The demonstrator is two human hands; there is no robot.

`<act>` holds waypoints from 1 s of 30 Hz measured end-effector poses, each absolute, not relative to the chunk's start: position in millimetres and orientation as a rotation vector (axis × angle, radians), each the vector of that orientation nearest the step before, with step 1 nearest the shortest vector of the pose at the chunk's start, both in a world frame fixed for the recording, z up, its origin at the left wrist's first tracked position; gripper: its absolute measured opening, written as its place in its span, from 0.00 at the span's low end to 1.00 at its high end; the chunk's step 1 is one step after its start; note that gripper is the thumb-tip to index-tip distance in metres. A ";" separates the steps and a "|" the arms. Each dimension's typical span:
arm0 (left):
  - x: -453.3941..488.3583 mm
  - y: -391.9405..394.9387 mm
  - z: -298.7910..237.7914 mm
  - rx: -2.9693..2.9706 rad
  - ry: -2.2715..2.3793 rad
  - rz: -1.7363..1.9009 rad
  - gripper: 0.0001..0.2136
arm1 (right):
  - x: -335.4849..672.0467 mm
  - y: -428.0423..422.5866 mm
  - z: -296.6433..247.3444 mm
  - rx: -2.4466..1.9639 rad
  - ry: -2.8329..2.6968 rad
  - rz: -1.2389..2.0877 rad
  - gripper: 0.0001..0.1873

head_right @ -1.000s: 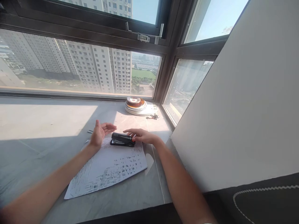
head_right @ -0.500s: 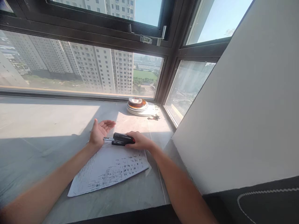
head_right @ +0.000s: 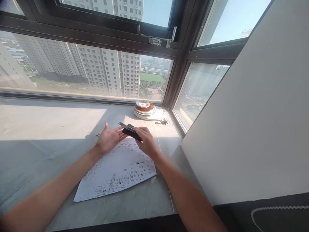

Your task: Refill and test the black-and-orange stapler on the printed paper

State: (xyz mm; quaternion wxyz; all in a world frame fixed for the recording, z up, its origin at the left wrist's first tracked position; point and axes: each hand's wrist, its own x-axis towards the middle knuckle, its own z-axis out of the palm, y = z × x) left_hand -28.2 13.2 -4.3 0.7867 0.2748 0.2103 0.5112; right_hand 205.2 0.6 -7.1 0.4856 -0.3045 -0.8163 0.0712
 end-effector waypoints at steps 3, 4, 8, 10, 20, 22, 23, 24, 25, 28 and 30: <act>-29.5 14.7 -5.7 0.585 0.460 1.098 0.37 | 205.3 1.8 -7.5 -0.679 -2.118 -0.087 0.26; -29.9 15.6 -6.7 0.586 0.473 1.101 0.36 | 205.7 2.0 -7.1 -0.678 -2.154 -0.159 0.26; -30.1 19.8 -11.7 0.610 0.528 1.113 0.31 | 206.6 2.4 -5.5 -0.678 -2.280 -0.335 0.27; -29.5 21.4 -14.5 0.637 0.546 1.112 0.28 | 206.1 3.0 -5.5 -0.672 -2.331 -0.383 0.27; -28.4 23.6 -23.3 0.802 0.706 1.149 0.11 | 205.3 1.5 -6.0 -0.835 -2.147 -0.291 0.23; -29.1 24.4 -23.4 0.811 0.730 1.204 0.11 | 206.6 -0.9 -4.9 -0.914 -1.970 -0.151 0.17; -29.4 24.9 -23.4 0.815 0.743 1.236 0.10 | 207.3 -2.4 -4.0 -0.937 -1.884 -0.038 0.15; -29.7 25.5 -23.3 0.818 0.760 1.268 0.10 | 207.9 -4.0 -2.9 -0.941 -1.817 0.105 0.13; -29.9 26.1 -23.2 0.820 0.784 1.292 0.09 | 208.3 -5.5 -1.8 -0.922 -1.775 0.269 0.14; -30.1 26.8 -22.4 0.818 0.840 1.343 0.08 | 208.5 -8.8 0.5 -0.786 -1.802 0.740 0.18; -30.1 25.9 -21.1 0.838 0.847 1.354 0.09 | 207.5 -9.8 0.2 -0.695 -1.930 0.909 0.19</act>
